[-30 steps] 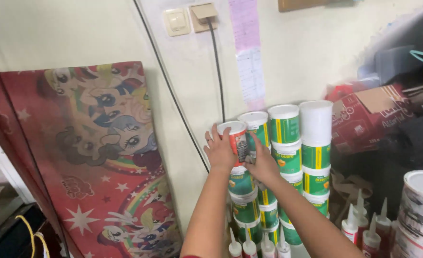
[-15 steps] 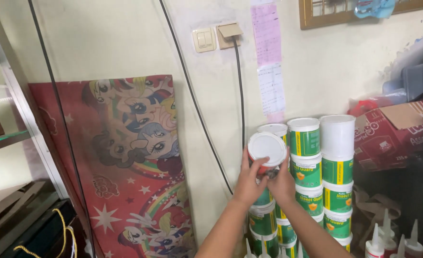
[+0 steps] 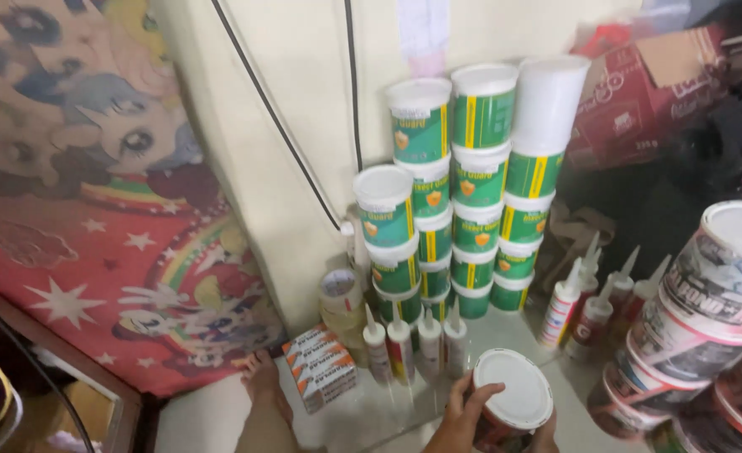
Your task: Wiping the lids of cylindrical containers with a cloth and stacking them in an organized manner on the floor.
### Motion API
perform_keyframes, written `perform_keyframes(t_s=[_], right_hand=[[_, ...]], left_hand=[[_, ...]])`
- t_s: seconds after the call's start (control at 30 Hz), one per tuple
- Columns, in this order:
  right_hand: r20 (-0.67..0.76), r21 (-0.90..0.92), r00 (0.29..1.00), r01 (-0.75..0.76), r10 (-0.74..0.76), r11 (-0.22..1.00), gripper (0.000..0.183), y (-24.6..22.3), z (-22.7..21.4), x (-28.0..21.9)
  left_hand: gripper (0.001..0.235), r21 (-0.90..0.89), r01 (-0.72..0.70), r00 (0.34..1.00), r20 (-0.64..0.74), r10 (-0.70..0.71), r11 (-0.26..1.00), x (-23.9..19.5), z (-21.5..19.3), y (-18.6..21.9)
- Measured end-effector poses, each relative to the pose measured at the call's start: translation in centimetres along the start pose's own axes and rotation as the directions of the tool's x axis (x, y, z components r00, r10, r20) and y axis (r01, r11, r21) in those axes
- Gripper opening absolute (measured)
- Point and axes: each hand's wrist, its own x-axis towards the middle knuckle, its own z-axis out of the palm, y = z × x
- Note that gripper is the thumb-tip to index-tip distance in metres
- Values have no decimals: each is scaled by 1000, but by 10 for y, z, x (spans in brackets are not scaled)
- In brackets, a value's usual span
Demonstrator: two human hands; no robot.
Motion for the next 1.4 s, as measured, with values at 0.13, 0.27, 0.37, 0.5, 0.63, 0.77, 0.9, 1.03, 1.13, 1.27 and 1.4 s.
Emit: perform_keyframes(t_s=[0.13, 0.27, 0.37, 0.5, 0.63, 0.77, 0.9, 1.03, 1.13, 1.27, 1.4], right_hand=[[69, -146, 940, -321, 333, 936, 122, -80, 0, -9], [63, -337, 873, -438, 484, 834, 108, -100, 16, -28], [66, -398, 788, -541, 612, 741, 109, -156, 33, -14], [146, -277, 751, -594, 644, 756, 113, -137, 38, -21], [229, -390, 785, -468, 575, 793, 113, -148, 26, -12], [91, -458, 731, -572, 676, 680, 90, -192, 4, 25], [-104, -276, 806, -586, 582, 762, 76, -210, -9, 26], [-174, -273, 959, -265, 224, 925, 48, -220, 14, 30], [10, -574, 996, -64, 85, 816, 56, -208, 41, 27], [167, -817, 971, 38, 173, 575, 56, -203, 69, 17], [182, -853, 957, 39, 226, 520, 52, -203, 68, 27]], left_hand=[[80, 27, -104, 964, 248, 94, 994, -34, -3, 5], [80, 46, -6, 972, 235, -5, 999, -55, 5, -23], [79, 109, 23, 956, 289, -54, 994, -62, -2, -36], [81, 205, 52, 917, 378, -128, 977, -67, -10, -45], [84, 430, 46, 872, 424, -246, 902, -54, -25, -46], [81, 623, 117, 685, 514, -517, 774, -25, -51, -19], [67, 736, 44, 637, 501, -587, 675, -10, -75, -9], [60, 769, 83, 643, 445, -623, 634, 6, -87, -1], [72, 773, 72, 689, 418, -592, 630, 12, -76, 1], [93, 727, 72, 655, 481, -582, 683, 3, -49, -40], [96, 664, 188, 655, 464, -596, 724, -7, -47, -21]])
